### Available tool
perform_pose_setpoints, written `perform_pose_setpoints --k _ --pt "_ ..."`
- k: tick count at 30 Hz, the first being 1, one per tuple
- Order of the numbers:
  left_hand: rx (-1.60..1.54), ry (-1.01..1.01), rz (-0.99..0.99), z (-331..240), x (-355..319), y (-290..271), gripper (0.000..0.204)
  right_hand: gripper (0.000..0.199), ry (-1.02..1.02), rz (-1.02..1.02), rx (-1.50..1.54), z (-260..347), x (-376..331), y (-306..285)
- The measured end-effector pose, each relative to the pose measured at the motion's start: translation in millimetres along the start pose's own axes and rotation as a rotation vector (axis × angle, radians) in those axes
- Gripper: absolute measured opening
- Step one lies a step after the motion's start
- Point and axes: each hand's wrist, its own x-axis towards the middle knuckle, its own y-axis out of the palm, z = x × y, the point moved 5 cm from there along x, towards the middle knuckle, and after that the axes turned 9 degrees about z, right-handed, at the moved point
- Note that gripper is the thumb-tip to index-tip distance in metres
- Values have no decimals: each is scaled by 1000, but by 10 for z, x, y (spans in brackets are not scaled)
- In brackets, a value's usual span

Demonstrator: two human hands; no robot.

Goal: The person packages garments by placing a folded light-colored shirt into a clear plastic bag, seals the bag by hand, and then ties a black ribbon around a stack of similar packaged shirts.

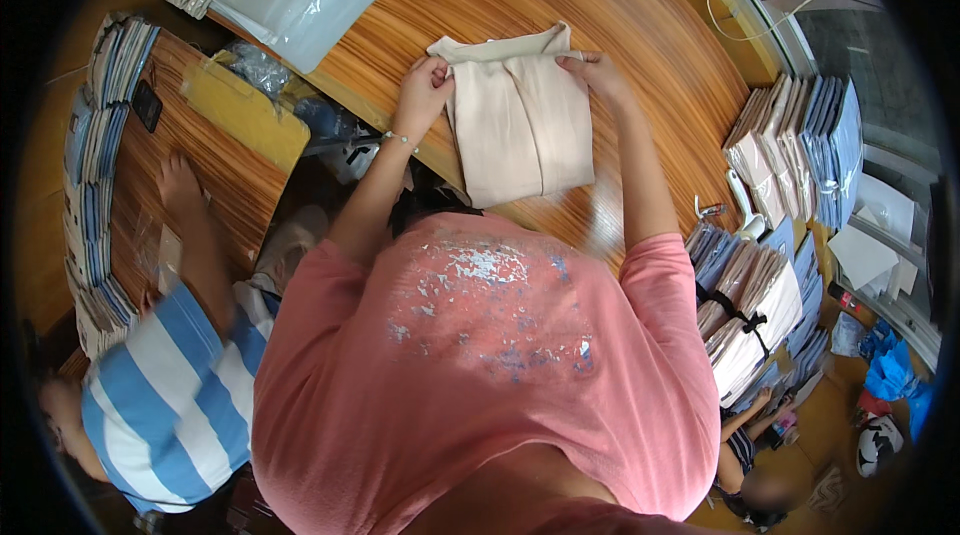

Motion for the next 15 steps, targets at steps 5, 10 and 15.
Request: perform_pose_setpoints --k 5,10,15 --pt "245 139 61 -286 36 90 15 17 -229 -157 34 -103 127 -25" --pt "106 48 -29 -187 144 17 19 16 -148 -101 266 -122 196 -14" --pt "-69 -17 51 -44 174 23 17 22 -69 -88 305 -79 165 -10"
